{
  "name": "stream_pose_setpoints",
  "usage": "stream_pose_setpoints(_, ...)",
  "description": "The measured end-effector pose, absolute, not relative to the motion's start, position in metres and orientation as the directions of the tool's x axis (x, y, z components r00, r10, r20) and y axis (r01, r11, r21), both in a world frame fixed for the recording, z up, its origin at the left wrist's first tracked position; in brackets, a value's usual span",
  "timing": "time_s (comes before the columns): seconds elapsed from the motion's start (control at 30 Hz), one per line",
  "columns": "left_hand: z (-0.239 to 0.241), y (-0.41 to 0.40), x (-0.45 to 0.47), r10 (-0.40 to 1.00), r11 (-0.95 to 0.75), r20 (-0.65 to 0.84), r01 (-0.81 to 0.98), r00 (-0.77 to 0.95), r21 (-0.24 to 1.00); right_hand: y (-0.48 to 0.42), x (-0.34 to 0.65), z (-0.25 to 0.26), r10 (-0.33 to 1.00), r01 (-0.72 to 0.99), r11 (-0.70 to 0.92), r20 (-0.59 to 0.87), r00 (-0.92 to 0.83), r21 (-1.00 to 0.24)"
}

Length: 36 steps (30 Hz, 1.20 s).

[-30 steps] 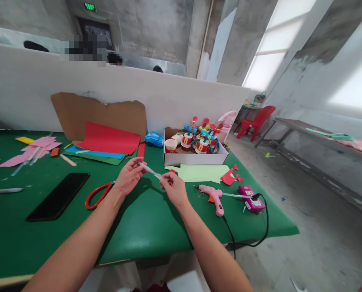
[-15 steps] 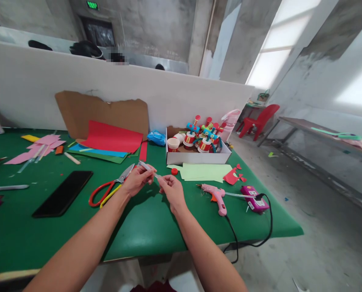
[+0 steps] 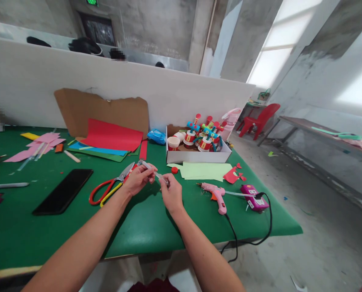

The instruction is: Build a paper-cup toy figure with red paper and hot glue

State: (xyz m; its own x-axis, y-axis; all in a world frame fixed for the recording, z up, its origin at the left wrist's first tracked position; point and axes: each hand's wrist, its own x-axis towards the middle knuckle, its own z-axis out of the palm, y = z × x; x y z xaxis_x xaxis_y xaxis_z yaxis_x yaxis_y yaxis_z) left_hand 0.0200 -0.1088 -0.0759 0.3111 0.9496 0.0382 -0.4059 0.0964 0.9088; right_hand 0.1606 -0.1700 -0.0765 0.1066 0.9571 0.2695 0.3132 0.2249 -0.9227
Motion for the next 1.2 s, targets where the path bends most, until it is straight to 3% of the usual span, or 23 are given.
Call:
stream_pose_setpoints(0.13,-0.077,-0.108,0.019,0.951,0.124,0.005,-0.398,0.31,0.909,-0.173,0.161,-0.078,0.952,0.292,0.269,0.299,0.061,-0.918)
stream_pose_setpoints(0.23,-0.077,-0.107,0.016,0.947,0.117,0.024,-0.413,0.32,0.903,-0.172,0.159,-0.078,0.972,0.108,0.222,0.228,0.052,-0.969)
stream_pose_setpoints(0.37,-0.073,-0.109,0.012,0.937,0.067,0.09,-0.425,0.337,0.903,-0.167,0.157,-0.072,0.999,-0.281,-0.024,-0.01,-0.052,-0.959)
stream_pose_setpoints(0.43,-0.072,-0.11,0.011,0.936,0.047,0.102,-0.408,0.336,0.912,-0.165,0.156,-0.07,0.986,-0.37,-0.15,-0.11,-0.126,-0.917)
stream_pose_setpoints(0.67,-0.075,-0.11,0.012,0.92,-0.003,0.125,-0.312,0.372,0.95,-0.159,0.157,-0.073,0.987,-0.259,-0.15,-0.129,-0.094,-0.954)
stream_pose_setpoints(1.2,-0.081,-0.11,0.015,0.884,-0.061,0.16,-0.23,0.44,0.971,-0.16,0.151,-0.082,0.977,-0.369,-0.191,-0.214,0.024,-0.91)
